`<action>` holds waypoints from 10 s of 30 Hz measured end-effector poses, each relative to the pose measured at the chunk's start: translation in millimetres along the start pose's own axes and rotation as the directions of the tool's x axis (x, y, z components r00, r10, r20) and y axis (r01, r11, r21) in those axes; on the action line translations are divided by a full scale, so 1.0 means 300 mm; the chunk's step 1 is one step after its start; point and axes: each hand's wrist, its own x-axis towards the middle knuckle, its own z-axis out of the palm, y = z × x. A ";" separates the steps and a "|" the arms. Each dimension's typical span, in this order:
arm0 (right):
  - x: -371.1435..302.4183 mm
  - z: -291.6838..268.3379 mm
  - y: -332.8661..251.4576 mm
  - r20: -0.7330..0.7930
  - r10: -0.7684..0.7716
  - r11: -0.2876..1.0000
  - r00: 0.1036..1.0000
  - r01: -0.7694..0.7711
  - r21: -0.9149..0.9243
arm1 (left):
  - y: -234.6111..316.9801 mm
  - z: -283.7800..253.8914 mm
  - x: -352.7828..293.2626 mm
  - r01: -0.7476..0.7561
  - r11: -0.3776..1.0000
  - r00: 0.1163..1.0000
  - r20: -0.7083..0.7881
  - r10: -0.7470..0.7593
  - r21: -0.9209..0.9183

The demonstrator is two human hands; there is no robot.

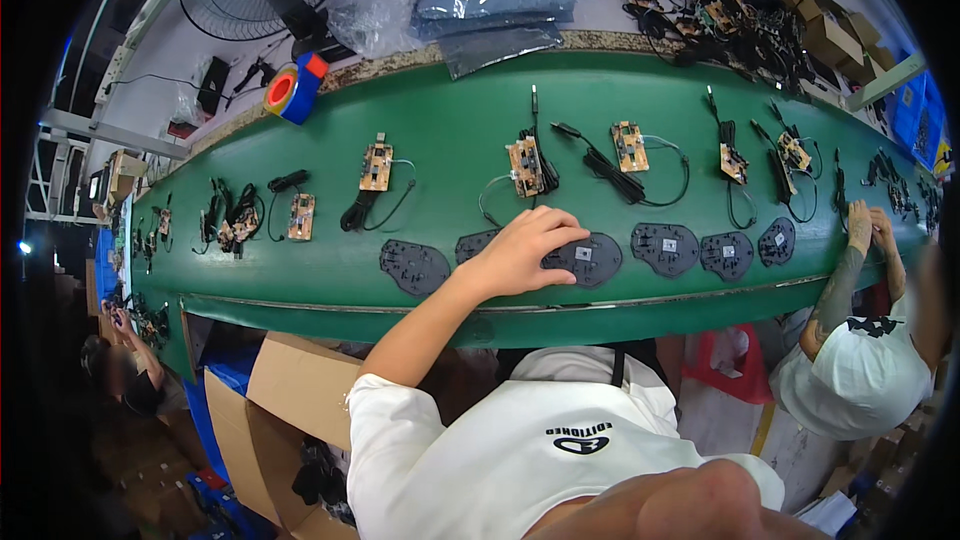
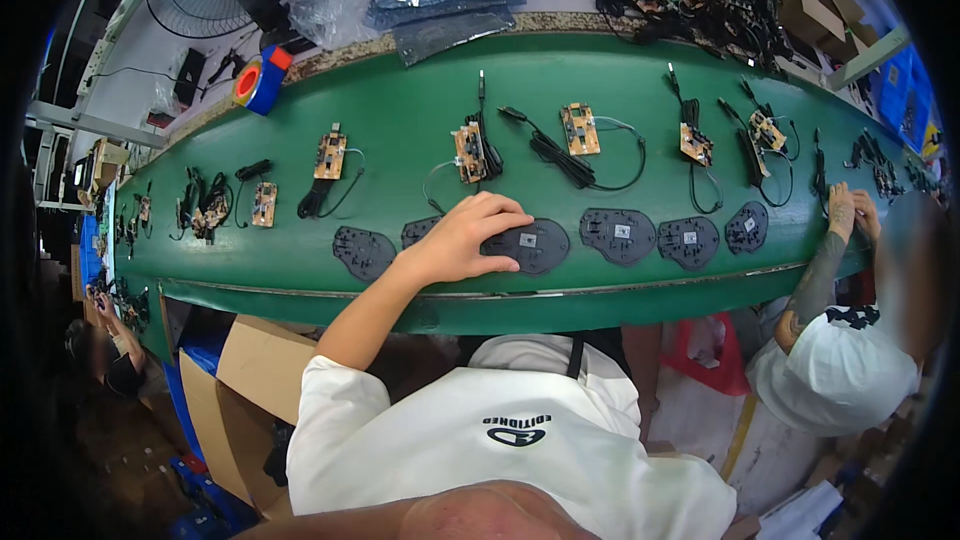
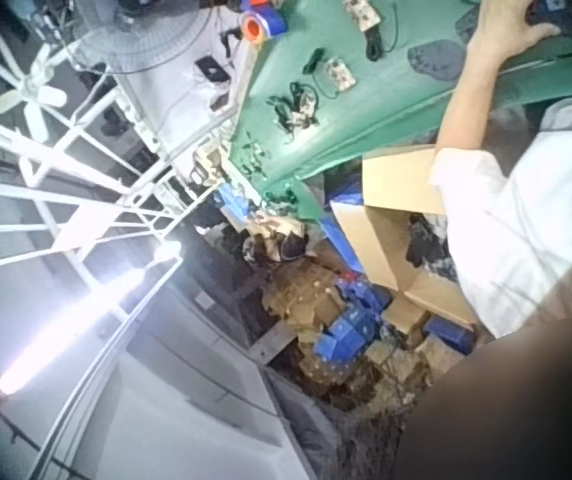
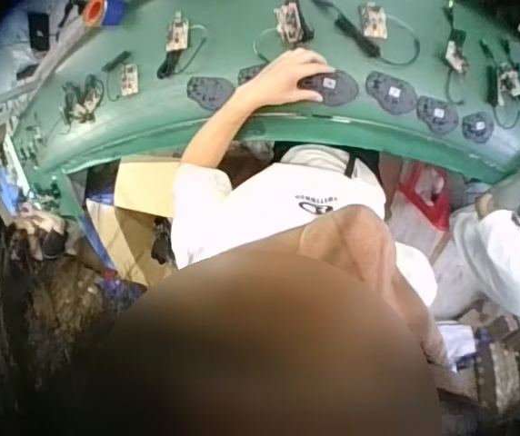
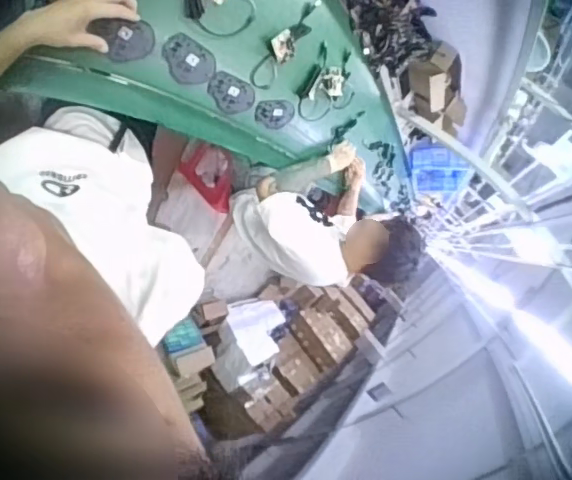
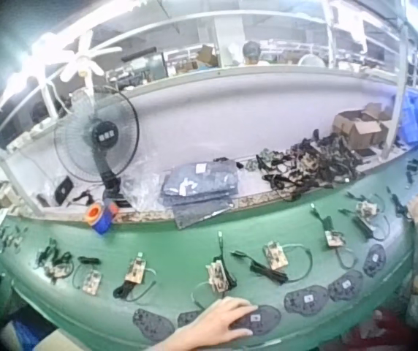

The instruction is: Assembling computer mouse shells and circuit boards on an assembly line.

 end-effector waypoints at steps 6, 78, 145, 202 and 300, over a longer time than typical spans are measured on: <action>0.057 -0.041 -0.069 0.088 -0.050 0.998 0.995 0.052 -0.018 | -0.006 -0.007 -0.013 -0.006 1.000 1.000 -0.014 0.005 -0.016; 1.005 -0.056 -0.910 -0.191 -0.812 0.574 0.552 0.697 -0.430 | -0.119 -0.264 -0.260 0.417 0.906 0.909 -0.046 -0.414 0.077; 0.595 0.011 -0.637 -0.409 -0.707 0.705 0.577 0.618 -0.348 | -0.016 -0.179 -0.754 0.494 0.814 0.802 -0.523 -0.290 0.306; 0.745 0.170 -0.783 -0.144 -0.752 0.654 0.644 0.755 -0.039 | 0.542 0.242 -2.078 0.801 -0.595 -0.591 -0.074 -0.803 0.065; 0.780 0.088 -0.803 -0.383 -0.715 0.462 0.585 0.806 0.370 | -0.313 -0.684 -0.034 -0.291 0.568 0.487 -0.630 -0.605 -0.770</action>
